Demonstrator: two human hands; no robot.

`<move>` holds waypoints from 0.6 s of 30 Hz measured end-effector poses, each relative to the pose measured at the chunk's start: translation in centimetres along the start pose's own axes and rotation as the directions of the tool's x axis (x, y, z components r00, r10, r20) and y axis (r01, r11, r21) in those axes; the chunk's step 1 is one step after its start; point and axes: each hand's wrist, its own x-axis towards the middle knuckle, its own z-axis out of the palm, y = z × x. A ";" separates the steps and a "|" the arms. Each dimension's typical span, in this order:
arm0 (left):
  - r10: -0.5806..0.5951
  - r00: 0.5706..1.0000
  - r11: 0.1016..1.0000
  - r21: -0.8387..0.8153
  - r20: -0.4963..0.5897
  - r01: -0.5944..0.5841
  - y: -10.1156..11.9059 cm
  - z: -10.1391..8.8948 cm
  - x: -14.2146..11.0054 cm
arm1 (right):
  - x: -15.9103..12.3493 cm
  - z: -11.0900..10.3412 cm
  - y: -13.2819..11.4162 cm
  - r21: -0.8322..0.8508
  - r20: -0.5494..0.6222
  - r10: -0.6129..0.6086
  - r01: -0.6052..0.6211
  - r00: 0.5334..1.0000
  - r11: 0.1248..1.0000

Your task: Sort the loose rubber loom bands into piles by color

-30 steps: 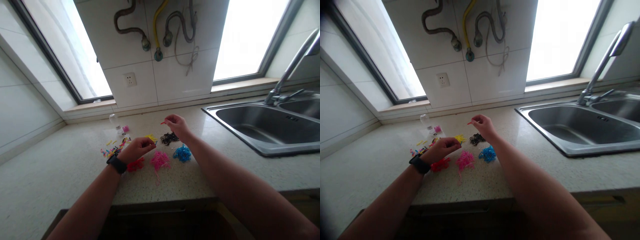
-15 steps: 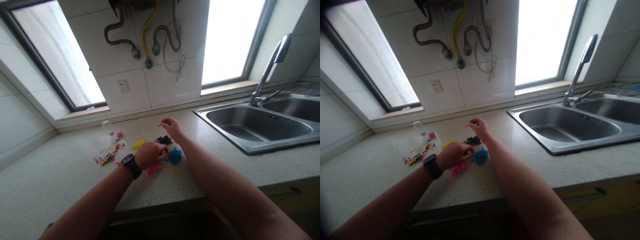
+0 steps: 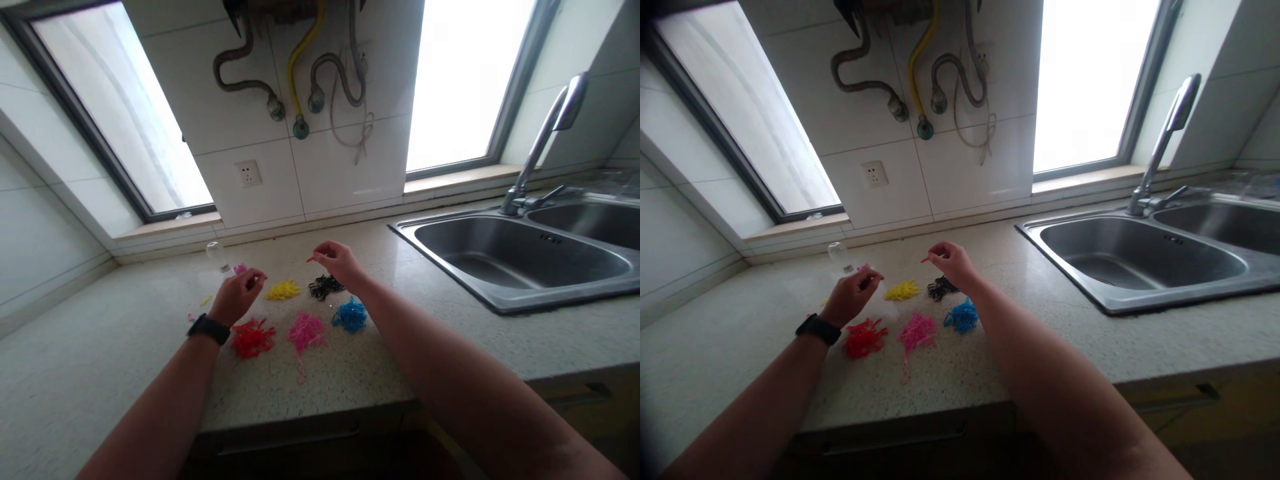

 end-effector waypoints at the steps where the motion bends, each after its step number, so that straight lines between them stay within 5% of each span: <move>1: -0.081 0.996 0.993 -0.086 -0.036 0.078 -1.4 -0.2 -0.3 | -0.2 0.2 -0.4 0.027 0.026 0.009 -0.010 1.000 1.000; 4: -0.313 0.937 0.892 -0.385 -0.152 0.236 -4.0 -0.4 -0.8 | -1.0 0.8 -1.9 0.121 0.095 0.027 -0.039 0.995 0.992; 6: -0.368 0.914 0.861 -0.434 -0.172 0.265 -4.7 -0.5 -0.8 | -1.4 1.0 -2.9 0.168 0.124 0.032 -0.052 0.992 0.984; 11: -0.256 0.965 0.937 -0.260 -0.052 0.234 -4.3 -0.6 -0.7 | -2.1 1.2 -4.4 0.231 0.181 0.025 -0.067 0.983 0.971; 18: -0.195 0.980 0.958 -0.221 -0.040 0.182 -3.6 -0.9 -0.8 | -2.1 1.1 -4.4 0.206 0.225 0.048 -0.095 0.973 0.974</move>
